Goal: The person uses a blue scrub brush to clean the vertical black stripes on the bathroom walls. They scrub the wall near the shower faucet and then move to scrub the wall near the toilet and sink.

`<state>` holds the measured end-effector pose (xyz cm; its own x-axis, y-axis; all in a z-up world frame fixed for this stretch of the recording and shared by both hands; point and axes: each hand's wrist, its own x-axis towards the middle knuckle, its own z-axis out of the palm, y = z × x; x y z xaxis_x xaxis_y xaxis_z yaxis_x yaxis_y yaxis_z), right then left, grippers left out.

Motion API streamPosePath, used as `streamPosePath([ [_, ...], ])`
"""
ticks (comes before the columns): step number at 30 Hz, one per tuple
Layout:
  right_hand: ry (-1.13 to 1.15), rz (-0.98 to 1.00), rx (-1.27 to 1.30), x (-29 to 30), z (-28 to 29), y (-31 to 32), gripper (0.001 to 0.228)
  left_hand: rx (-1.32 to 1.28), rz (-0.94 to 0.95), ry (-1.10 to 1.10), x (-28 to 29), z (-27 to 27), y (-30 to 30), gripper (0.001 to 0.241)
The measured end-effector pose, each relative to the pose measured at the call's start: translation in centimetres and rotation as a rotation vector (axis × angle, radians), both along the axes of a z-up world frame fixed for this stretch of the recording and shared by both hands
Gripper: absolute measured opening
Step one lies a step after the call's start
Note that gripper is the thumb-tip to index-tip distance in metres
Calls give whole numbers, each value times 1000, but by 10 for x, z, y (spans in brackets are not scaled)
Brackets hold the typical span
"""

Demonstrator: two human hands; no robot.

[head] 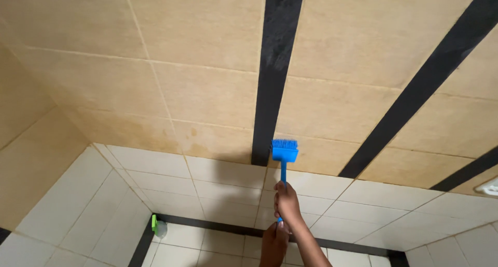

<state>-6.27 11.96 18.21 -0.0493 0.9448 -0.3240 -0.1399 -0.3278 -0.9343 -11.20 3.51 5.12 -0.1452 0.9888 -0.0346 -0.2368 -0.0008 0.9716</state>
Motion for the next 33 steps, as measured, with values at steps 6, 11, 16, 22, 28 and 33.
streamPosePath([
  [6, -35, -27, 22, -9, -2, -2, 29, -86, -36, 4, -9, 2, -3, 38],
  [11, -55, -69, 32, -18, 38, -6, 29, 22, -69, -112, -16, 28, -4, 38],
  [16, -17, -79, 12, -21, 24, -5, 31, -11, -146, -175, -23, 10, -3, 37],
  [22, -93, -106, -78, -26, -2, -9, 35, -137, -219, -193, -32, -6, -15, 38],
  [28, -127, -138, -104, -27, -3, -14, 36, -194, -249, -217, -36, 4, -22, 39],
  [33, -116, -145, -32, -24, 40, -21, 36, -156, -270, -220, -35, 43, -22, 39],
])
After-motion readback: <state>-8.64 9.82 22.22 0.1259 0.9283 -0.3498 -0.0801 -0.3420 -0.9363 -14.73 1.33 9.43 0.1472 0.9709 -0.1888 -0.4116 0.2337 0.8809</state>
